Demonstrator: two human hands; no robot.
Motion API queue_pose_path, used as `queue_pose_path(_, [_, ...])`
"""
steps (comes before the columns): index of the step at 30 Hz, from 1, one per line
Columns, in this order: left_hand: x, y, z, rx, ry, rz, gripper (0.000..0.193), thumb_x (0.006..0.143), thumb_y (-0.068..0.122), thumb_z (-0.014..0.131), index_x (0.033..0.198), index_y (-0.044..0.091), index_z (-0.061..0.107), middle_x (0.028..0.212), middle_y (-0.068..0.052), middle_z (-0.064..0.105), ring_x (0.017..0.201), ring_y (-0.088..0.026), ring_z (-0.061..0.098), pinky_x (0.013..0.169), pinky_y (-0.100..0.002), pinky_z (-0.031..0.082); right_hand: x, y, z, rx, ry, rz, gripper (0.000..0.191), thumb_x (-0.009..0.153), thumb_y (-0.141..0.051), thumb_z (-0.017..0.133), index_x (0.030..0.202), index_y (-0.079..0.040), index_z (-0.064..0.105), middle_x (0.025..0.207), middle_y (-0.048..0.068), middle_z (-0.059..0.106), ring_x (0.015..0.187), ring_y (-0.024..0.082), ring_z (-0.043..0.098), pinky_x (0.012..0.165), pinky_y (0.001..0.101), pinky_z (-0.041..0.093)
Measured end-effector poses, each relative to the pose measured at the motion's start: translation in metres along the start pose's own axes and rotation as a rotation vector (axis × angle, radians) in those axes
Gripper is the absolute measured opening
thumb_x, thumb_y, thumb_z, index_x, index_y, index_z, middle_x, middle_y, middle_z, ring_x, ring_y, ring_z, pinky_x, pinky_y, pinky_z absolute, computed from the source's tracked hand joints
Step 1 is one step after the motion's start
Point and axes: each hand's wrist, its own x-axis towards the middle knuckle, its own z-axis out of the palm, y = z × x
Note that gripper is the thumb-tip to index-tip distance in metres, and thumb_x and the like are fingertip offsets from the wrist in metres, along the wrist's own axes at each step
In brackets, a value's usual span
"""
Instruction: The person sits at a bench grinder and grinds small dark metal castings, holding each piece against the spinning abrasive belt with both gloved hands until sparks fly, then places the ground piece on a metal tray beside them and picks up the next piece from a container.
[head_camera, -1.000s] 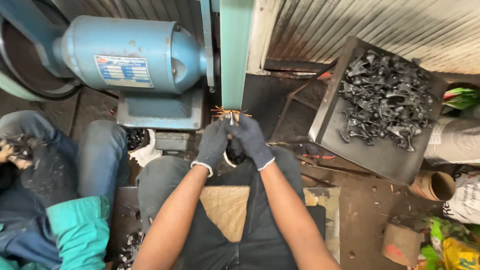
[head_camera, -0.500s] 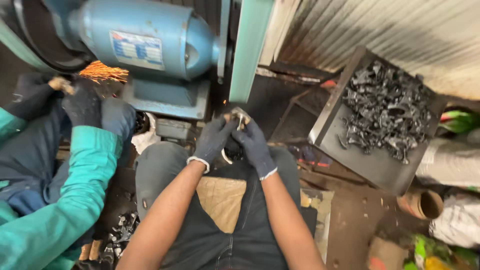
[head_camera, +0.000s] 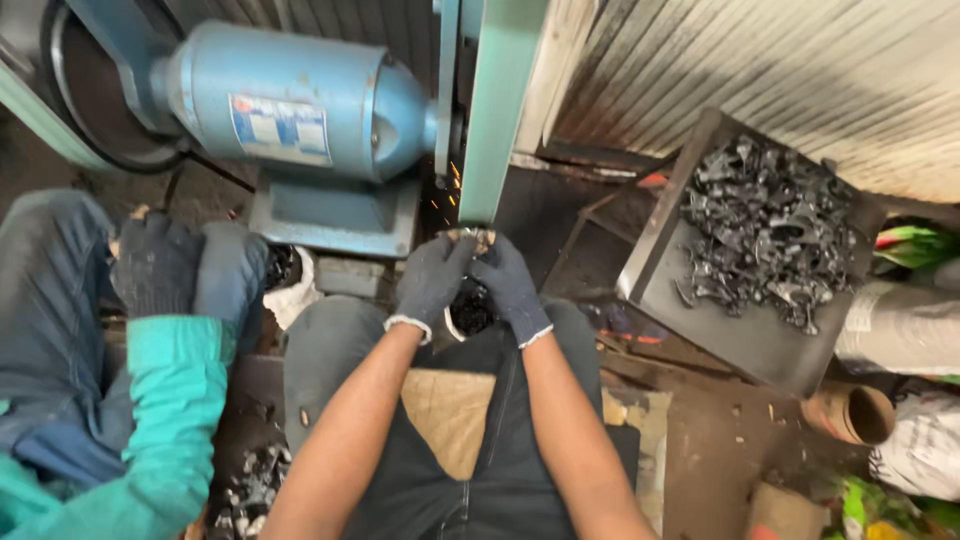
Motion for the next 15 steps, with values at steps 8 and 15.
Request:
queue_pose_path(8, [-0.016, -0.005, -0.005, -0.236, -0.329, -0.137, 0.047, 0.095, 0.043, 0.058, 0.094, -0.001, 0.074, 0.086, -0.022, 0.074, 0.087, -0.041, 0.07, 0.075, -0.049, 0.053, -0.04, -0.023, 0.001, -0.239, -0.08, 0.009, 0.052, 0.087, -0.001, 0.07, 0.138, 0.001, 0.06, 0.121, 0.005, 0.068, 0.103, 0.013, 0.066, 0.091, 0.0288, 0.056])
queue_pose_path(15, [0.017, -0.028, 0.047, -0.136, 0.06, 0.058, 0.042, 0.104, 0.027, 0.042, 0.105, -0.004, 0.069, 0.1, -0.027, 0.07, 0.099, -0.044, 0.066, 0.084, -0.05, 0.048, 0.02, 0.011, -0.011, -0.246, 0.166, 0.05, 0.029, 0.092, -0.012, 0.071, 0.116, 0.005, 0.073, 0.1, 0.005, 0.074, 0.087, 0.012, 0.065, 0.075, 0.0279, 0.053])
